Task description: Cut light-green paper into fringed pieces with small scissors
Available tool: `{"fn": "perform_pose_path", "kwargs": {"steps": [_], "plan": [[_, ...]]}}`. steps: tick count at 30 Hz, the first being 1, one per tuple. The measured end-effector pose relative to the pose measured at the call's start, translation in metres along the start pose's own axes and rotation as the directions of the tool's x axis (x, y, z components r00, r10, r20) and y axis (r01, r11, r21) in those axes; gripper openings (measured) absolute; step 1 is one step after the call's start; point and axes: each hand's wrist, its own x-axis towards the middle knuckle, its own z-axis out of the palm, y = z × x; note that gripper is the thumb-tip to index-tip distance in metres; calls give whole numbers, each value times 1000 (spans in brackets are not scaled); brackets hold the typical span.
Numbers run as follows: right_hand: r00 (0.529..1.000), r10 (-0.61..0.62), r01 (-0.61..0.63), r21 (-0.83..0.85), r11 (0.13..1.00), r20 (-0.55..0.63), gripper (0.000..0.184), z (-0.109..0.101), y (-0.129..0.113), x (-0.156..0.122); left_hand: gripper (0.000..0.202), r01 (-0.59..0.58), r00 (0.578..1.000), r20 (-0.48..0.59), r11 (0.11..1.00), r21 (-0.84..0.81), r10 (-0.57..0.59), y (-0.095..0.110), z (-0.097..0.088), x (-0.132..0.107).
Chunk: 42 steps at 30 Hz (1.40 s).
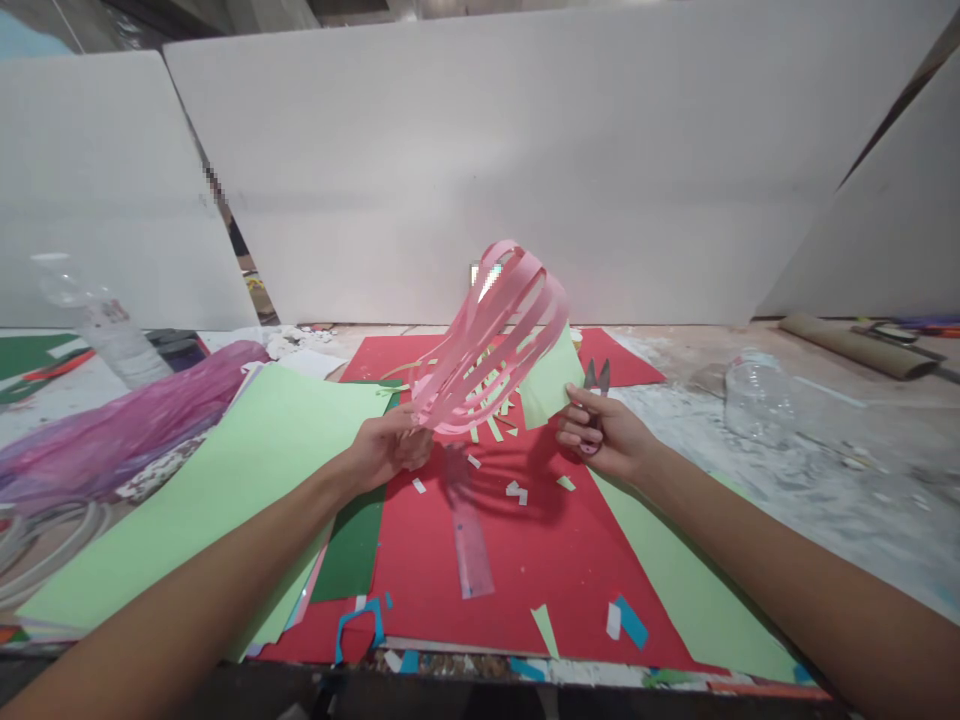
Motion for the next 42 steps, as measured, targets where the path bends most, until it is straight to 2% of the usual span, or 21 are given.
{"fn": "perform_pose_path", "kwargs": {"steps": [16,26,42], "plan": [[999,-34,34,21,999,-15,41,0,2,0,22,1,998,-67,1000,-31,-3,4,6,-2],[999,-36,37,17,999,-16,39,1,2,-1,23,-9,999,-46,1000,-27,8,3,6,-2],[1000,-19,20,31,999,-18,41,0,2,0,21,10,997,-71,999,-34,-12,3,5,-2]]}}
